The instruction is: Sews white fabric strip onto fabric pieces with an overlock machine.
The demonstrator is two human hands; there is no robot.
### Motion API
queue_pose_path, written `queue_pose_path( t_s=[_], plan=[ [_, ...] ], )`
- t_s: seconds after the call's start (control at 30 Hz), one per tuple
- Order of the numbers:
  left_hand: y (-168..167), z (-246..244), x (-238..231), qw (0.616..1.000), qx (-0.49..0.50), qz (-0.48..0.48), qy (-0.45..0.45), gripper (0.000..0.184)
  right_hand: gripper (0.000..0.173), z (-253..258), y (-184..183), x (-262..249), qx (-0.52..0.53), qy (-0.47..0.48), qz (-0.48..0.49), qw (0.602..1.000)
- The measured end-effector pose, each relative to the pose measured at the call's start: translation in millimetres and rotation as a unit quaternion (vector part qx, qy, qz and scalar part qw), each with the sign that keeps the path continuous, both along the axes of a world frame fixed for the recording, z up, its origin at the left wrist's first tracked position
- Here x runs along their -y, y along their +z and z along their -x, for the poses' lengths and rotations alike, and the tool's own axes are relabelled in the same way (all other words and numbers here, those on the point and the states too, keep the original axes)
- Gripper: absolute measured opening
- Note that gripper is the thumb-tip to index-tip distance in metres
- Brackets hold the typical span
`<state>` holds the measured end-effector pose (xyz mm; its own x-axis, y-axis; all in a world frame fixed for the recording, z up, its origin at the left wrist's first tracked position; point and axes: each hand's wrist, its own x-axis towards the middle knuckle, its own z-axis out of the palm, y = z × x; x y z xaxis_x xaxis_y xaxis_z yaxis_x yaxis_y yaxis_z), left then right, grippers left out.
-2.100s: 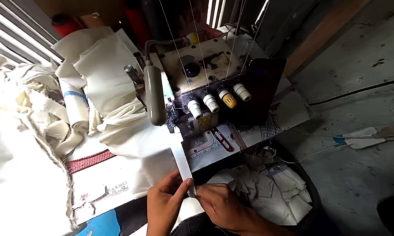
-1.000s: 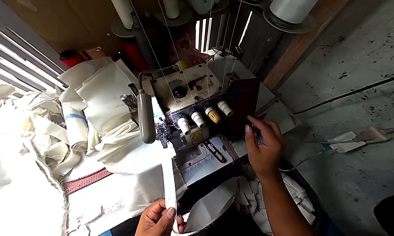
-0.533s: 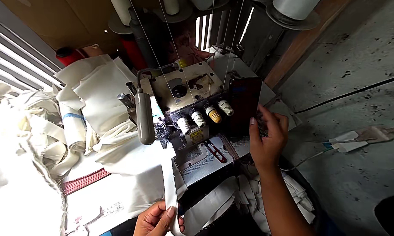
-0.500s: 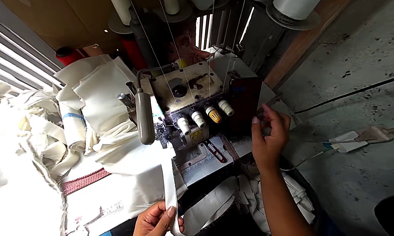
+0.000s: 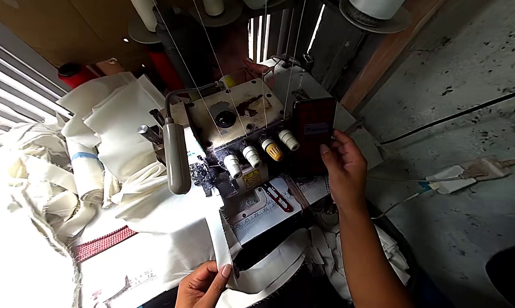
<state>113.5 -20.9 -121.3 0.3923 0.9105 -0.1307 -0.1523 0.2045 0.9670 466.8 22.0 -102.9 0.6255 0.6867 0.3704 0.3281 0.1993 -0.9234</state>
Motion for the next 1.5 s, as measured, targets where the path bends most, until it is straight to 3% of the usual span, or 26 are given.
queue_pose_path(
  t_s=[0.27, 0.9, 1.23, 1.33, 1.5],
  plan=[
    [-1.8, -3.0, -2.3, 0.999, -0.017, -0.032, -0.012, 0.010, 0.042, 1.8, 4.0, -10.4, 0.015, -0.025, 0.017, 0.999],
    [-1.1, -1.5, -1.7, 0.999, -0.042, -0.028, -0.002, 0.010, 0.051, -1.8, -7.1, 13.0, -0.007, 0.047, 0.021, 0.999],
    [-0.6, -5.9, -2.1, 0.999, -0.041, -0.017, -0.003, 0.010, 0.071, -8.1, -7.7, 14.2, -0.017, 0.087, 0.030, 0.996],
    [-0.6, -5.6, -2.0, 0.999, -0.042, -0.019, -0.006, 0.010, 0.064, -8.0, -7.4, 14.2, -0.005, 0.083, 0.024, 0.996],
    [-0.6, -4.7, -1.8, 0.999, -0.041, -0.017, -0.008, 0.010, 0.032, -6.4, -0.8, 6.6, 0.015, 0.012, 0.021, 1.000]
  ],
)
